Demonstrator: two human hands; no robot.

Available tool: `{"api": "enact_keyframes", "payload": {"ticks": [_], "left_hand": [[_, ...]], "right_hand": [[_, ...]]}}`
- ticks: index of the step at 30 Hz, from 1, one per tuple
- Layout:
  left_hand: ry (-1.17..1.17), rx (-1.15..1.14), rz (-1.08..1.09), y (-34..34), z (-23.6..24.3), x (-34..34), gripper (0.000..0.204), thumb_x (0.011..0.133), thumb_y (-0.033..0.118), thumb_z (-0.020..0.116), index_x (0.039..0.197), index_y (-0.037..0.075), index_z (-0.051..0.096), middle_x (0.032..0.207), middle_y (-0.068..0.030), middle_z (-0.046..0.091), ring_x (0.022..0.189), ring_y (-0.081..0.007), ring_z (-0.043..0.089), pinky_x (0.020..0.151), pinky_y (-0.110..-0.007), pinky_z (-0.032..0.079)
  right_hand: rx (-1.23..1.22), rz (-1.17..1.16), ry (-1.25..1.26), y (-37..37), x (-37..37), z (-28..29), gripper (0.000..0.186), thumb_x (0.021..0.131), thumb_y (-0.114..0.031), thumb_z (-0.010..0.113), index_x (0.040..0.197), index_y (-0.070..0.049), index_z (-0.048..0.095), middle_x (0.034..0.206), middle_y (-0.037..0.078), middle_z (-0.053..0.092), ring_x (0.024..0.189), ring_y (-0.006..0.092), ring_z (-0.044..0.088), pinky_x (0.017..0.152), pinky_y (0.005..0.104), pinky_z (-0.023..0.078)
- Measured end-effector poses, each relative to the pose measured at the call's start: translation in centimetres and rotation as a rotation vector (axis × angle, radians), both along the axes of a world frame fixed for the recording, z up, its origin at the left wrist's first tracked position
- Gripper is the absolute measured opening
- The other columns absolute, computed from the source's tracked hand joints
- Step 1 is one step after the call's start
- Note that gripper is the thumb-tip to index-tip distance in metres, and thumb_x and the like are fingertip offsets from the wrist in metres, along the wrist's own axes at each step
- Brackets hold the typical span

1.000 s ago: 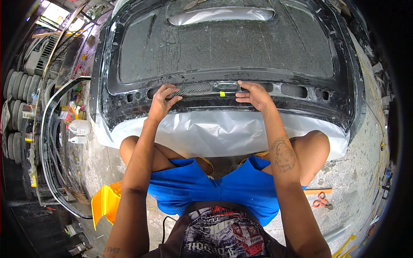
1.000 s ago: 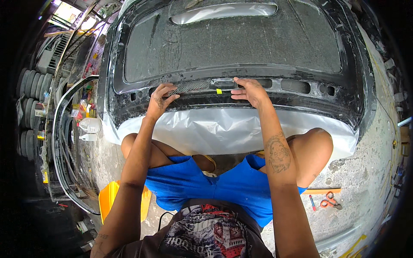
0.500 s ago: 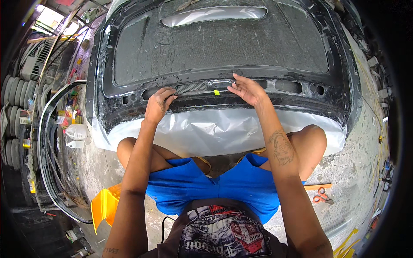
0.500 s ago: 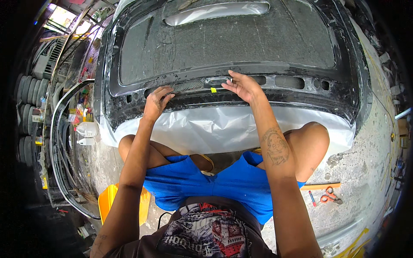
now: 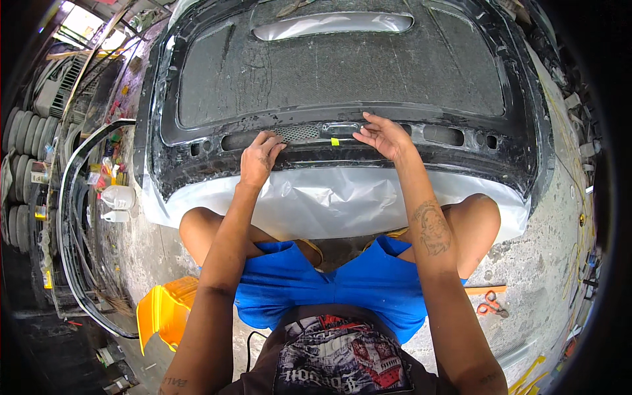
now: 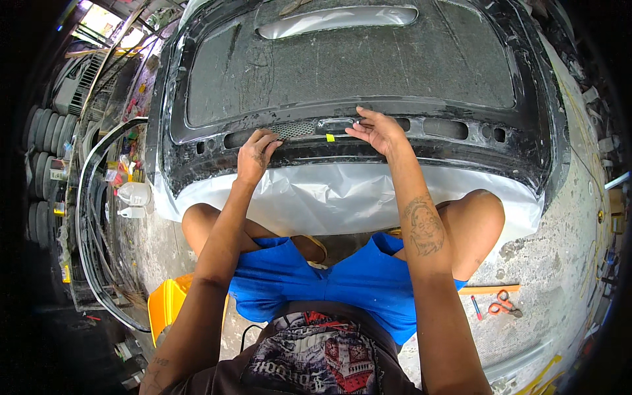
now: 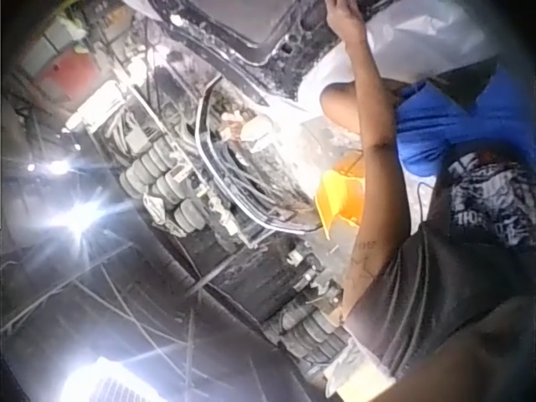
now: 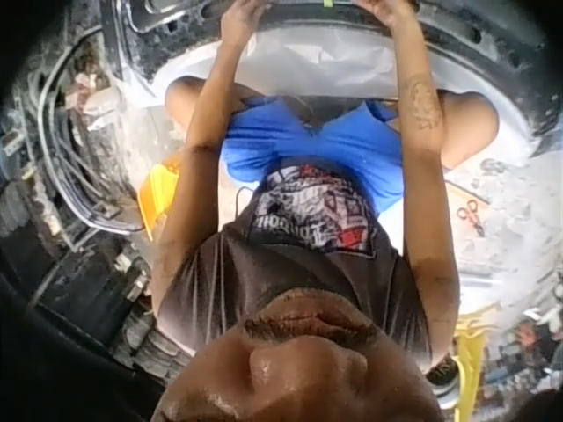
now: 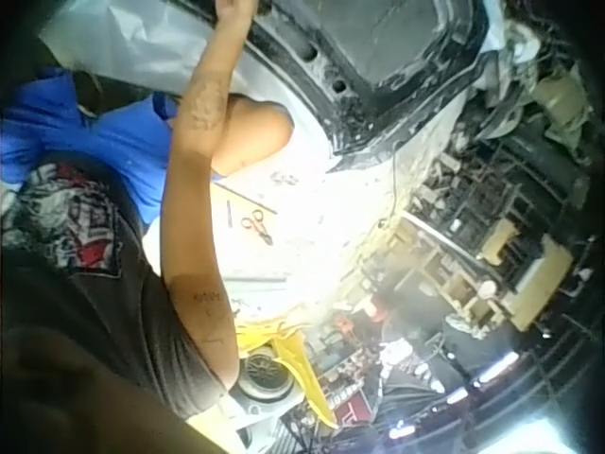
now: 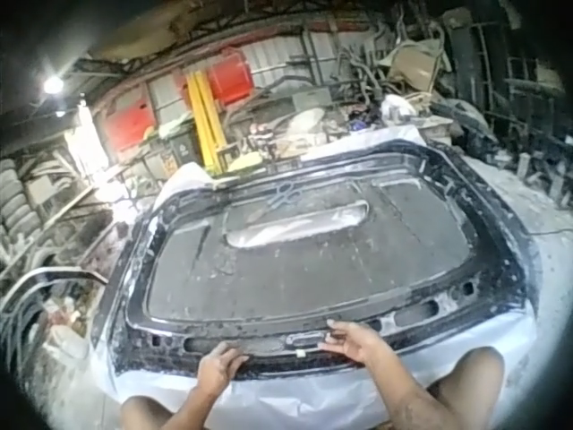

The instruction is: Measure and cut wire mesh to fit an opening in a car component.

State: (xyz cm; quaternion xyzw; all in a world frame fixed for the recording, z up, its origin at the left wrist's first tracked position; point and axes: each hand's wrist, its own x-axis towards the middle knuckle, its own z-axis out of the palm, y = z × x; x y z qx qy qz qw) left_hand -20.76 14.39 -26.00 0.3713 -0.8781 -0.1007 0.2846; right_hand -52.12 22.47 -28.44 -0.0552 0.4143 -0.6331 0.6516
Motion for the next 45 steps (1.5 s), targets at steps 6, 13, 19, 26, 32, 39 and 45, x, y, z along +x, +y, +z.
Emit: {"api": "enact_keyframes", "payload": {"ticks": [6, 13, 19, 26, 32, 39, 45], "left_hand": [[-0.056, -0.06, -0.029, -0.4, 0.0, 0.2, 0.016, 0.087, 0.019, 0.068, 0.097, 0.007, 0.071, 0.101, -0.0057, 0.068, 0.082, -0.0306, 0.067, 0.07, -0.037, 0.054], [-0.017, -0.097, -0.051, -0.3, -0.1, 0.6, 0.019, 0.084, 0.019, 0.072, 0.098, 0.007, 0.071, 0.1, -0.0062, 0.069, 0.079, -0.029, 0.067, 0.068, -0.034, 0.055], [0.356, 0.159, 0.248, 1.0, -0.9, 0.3, 0.037, 0.082, 0.025, 0.078, 0.107, 0.001, 0.065, 0.09, -0.0136, 0.068, 0.074, -0.0165, 0.067, 0.064, -0.028, 0.054], [1.052, 1.07, 0.417, -1.3, -2.8, 0.1, 0.019, 0.086, 0.01, 0.068, 0.09, -0.006, 0.061, 0.08, -0.0154, 0.068, 0.062, -0.0173, 0.066, 0.056, -0.025, 0.056], [1.082, 1.271, 0.452, -2.3, -2.7, 0.7, 0.015, 0.083, 0.006, 0.067, 0.089, -0.007, 0.062, 0.079, -0.0153, 0.068, 0.061, -0.0169, 0.065, 0.053, -0.026, 0.056], [1.069, 1.242, 0.466, -2.4, -2.3, -0.5, 0.015, 0.085, 0.005, 0.069, 0.089, -0.008, 0.062, 0.075, -0.0144, 0.067, 0.057, -0.0165, 0.065, 0.051, -0.027, 0.055], [0.639, 0.902, 0.491, -1.9, -2.3, -3.2, 0.024, 0.086, 0.014, 0.072, 0.087, -0.008, 0.064, 0.072, -0.0142, 0.068, 0.052, -0.0179, 0.064, 0.048, -0.027, 0.054]], "right_hand": [[0.03, -0.071, -0.008, 0.1, 0.9, 0.5, 0.049, 0.087, -0.008, 0.07, 0.119, 0.016, 0.041, 0.122, 0.027, 0.041, 0.087, 0.0221, 0.059, 0.092, 0.0462, 0.058], [-0.001, -0.144, -0.267, -0.5, 1.4, 0.8, 0.058, 0.088, -0.005, 0.068, 0.13, 0.013, 0.033, 0.143, 0.033, 0.018, 0.095, 0.023, 0.056, 0.098, 0.0475, 0.054], [-0.007, -0.116, -0.371, -0.2, 0.3, 0.3, 0.061, 0.089, -0.006, 0.067, 0.137, 0.008, 0.031, 0.145, 0.032, 0.015, 0.096, 0.0223, 0.055, 0.101, 0.0444, 0.052], [0.022, -0.054, -0.282, -0.5, 0.5, 0.4, 0.076, 0.088, -0.01, 0.069, 0.139, 0.015, 0.018, 0.144, 0.033, 0.017, 0.093, 0.0212, 0.055, 0.098, 0.0437, 0.053], [0.034, -0.036, -0.234, -0.7, 0.6, 0.6, 0.083, 0.088, -0.011, 0.07, 0.139, 0.018, 0.011, 0.141, 0.032, 0.02, 0.091, 0.0201, 0.054, 0.097, 0.0428, 0.054], [0.061, -0.092, -0.241, -0.7, 0.5, 0.0, 0.064, 0.087, -0.01, 0.07, 0.128, 0.016, 0.028, 0.122, 0.026, 0.035, 0.085, 0.0191, 0.054, 0.093, 0.044, 0.056], [0.045, -0.162, -0.184, -0.5, -0.3, -0.9, 0.052, 0.087, -0.009, 0.071, 0.12, 0.012, 0.037, 0.108, 0.016, 0.038, 0.077, 0.0176, 0.052, 0.092, 0.0458, 0.057]]}}
